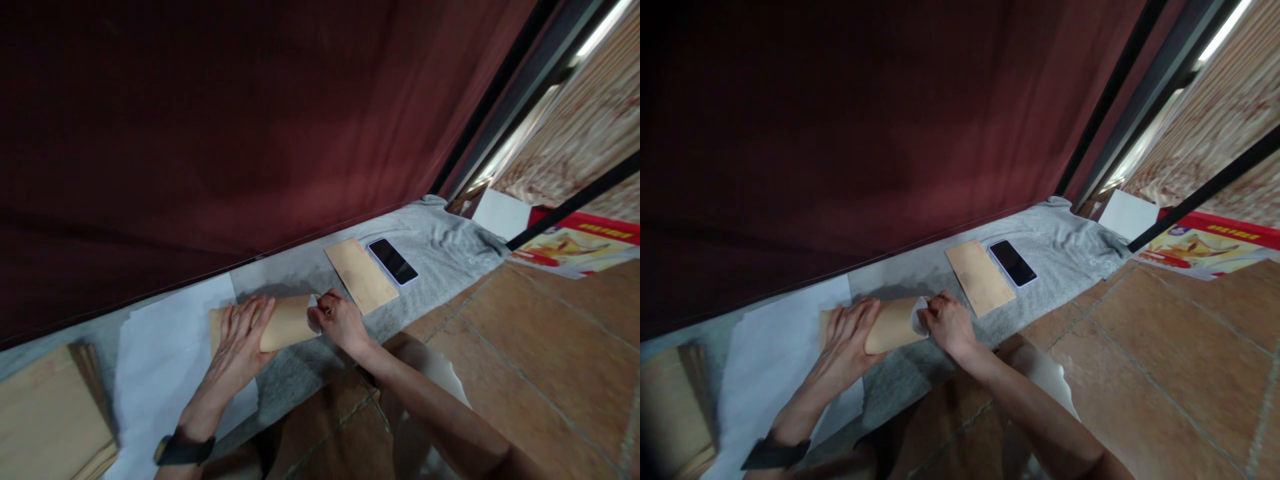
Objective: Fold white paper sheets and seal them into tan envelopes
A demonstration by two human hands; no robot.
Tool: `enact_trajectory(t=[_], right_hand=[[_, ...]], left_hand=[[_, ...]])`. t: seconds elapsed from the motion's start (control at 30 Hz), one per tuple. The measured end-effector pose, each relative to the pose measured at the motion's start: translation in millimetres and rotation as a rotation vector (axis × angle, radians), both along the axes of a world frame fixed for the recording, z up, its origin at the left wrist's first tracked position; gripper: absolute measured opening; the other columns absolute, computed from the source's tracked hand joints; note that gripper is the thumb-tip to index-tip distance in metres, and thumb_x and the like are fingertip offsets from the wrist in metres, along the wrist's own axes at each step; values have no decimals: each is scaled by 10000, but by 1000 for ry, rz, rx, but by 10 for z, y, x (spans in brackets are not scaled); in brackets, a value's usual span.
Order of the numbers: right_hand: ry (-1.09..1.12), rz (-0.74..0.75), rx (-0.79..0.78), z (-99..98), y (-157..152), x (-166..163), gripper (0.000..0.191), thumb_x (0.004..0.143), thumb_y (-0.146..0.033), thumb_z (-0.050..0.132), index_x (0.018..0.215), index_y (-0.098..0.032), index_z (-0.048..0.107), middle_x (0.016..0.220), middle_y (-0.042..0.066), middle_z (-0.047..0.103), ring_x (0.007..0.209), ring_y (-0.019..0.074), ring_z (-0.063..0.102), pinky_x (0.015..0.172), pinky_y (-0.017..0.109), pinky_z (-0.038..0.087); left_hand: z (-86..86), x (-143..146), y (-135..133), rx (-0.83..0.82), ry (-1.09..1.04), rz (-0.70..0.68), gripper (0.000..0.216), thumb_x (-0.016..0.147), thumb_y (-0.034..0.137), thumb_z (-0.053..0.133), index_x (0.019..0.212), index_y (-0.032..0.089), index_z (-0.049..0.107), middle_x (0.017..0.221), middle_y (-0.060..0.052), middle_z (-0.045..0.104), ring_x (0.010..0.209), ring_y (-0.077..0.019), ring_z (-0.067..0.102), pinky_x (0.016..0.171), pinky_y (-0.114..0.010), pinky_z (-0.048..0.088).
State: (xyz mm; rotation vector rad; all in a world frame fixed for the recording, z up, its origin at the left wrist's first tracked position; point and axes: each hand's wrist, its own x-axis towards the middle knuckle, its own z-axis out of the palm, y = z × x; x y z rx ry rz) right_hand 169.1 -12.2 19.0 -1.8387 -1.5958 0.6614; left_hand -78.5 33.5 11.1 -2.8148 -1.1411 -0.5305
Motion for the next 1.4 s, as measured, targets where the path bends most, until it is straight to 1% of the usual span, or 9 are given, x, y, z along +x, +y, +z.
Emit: enact_trajectory(t=[0.17, 0.3, 0.43, 0.53, 0.57, 0.63, 0.73, 1.07, 1.4], right_hand=[[63, -77, -35, 33, 16, 0, 144, 864, -274, 685, 737, -218, 648, 907, 45, 674, 790, 178, 633, 695, 280, 407], [212, -148, -128, -7, 40, -26, 156, 835, -267, 699, 722, -223, 602, 723, 7, 660, 695, 164, 616, 630, 263, 391], [369, -212, -127, -133, 64, -50, 149, 790, -262, 720, 849, -217, 591, 669, -33, 624, 626, 144, 588, 582, 242, 393], [493, -188, -53, -234, 82, -43, 270, 765, -266, 718, 1006, -219, 605, 717, -48, 635, 637, 136, 597, 582, 229, 417], [523, -156, -40, -263, 89, -37, 241, 774, -272, 705, 993, -220, 620, 720, -46, 640, 639, 134, 600, 579, 226, 419], [555, -89, -49, -310, 99, -26, 98, 804, -291, 670, 853, -210, 645, 690, -36, 643, 621, 131, 597, 563, 221, 410], [559, -69, -97, -351, 109, -14, 174, 827, -306, 650, 693, -197, 628, 629, -27, 640, 582, 125, 584, 536, 212, 393], [455, -67, -111, -280, 92, 7, 165, 804, -309, 652, 691, -193, 626, 635, -29, 613, 591, 119, 557, 529, 216, 343], [579, -58, -101, -280, 86, -8, 140, 772, -289, 646, 674, -191, 621, 603, -33, 599, 567, 115, 520, 512, 218, 327]], left_hand=[[19, 21, -20, 4, -8, 1, 923, 826, 285, 664, 1596, 227, 159, 1478, -200, 488, 1398, -380, 445, 1211, -618, 184], [29, 28, -23, 5, -8, -5, 927, 824, 278, 667, 1597, 218, 159, 1466, -205, 492, 1389, -380, 452, 1209, -622, 187], [33, 15, -20, 7, -13, 1, 906, 828, 276, 658, 1592, 203, 176, 1458, -211, 495, 1387, -380, 453, 1206, -620, 198], [32, 7, -20, 0, -17, 5, 901, 824, 286, 657, 1588, 202, 187, 1464, -210, 494, 1394, -379, 446, 1209, -613, 198], [32, 6, -20, -4, -18, 6, 902, 822, 294, 659, 1587, 203, 189, 1465, -210, 495, 1394, -379, 446, 1210, -610, 197], [33, 7, -19, -7, -21, 4, 910, 816, 309, 666, 1585, 204, 191, 1464, -210, 496, 1391, -381, 449, 1211, -607, 195], [36, 14, -18, -9, -23, 2, 920, 806, 305, 670, 1586, 211, 191, 1458, -205, 502, 1385, -382, 455, 1210, -606, 196], [37, 12, -20, -36, -6, -17, 967, 792, 272, 686, 1602, 233, 161, 1474, -193, 482, 1395, -369, 442, 1218, -602, 174], [18, 17, -24, -34, -2, -17, 965, 789, 273, 698, 1603, 229, 181, 1523, -193, 448, 1454, -378, 375, 1232, -607, 135]])
